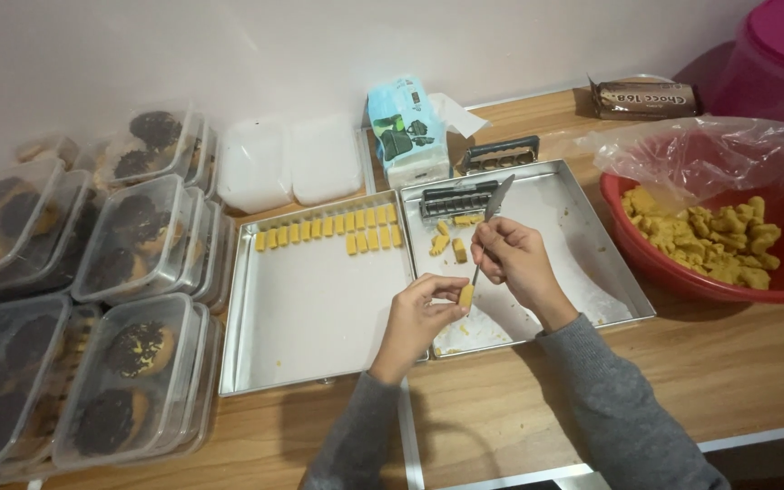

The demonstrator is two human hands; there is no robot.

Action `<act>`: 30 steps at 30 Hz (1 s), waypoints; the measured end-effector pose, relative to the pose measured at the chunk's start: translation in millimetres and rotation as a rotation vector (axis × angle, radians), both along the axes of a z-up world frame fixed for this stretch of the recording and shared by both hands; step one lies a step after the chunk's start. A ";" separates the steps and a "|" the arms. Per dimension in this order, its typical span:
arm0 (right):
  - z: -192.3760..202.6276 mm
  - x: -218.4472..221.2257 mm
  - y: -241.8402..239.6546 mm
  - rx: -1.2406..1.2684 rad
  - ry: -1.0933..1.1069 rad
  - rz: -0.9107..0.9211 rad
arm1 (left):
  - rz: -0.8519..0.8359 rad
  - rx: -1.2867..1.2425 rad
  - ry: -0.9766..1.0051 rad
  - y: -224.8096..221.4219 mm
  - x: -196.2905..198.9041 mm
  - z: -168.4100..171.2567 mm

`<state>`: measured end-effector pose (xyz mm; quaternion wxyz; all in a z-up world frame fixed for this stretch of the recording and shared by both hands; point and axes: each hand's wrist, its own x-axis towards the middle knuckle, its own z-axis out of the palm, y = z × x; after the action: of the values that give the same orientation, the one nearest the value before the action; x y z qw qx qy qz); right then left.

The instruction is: Cutting yellow dough into small strips and arranging them in neat rows on a metal tray for baking.

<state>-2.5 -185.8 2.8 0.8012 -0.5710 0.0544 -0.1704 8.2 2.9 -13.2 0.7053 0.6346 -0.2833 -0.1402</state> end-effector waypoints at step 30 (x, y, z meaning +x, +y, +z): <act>9.4 -19.8 6.0 -0.218 0.091 0.044 | 0.190 -0.226 0.374 10.3 4.5 18.2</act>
<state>-22.3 -179.8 12.2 0.7348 -0.6627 0.0592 -0.1318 12.7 13.2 5.0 0.8220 0.5384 -0.1010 -0.1557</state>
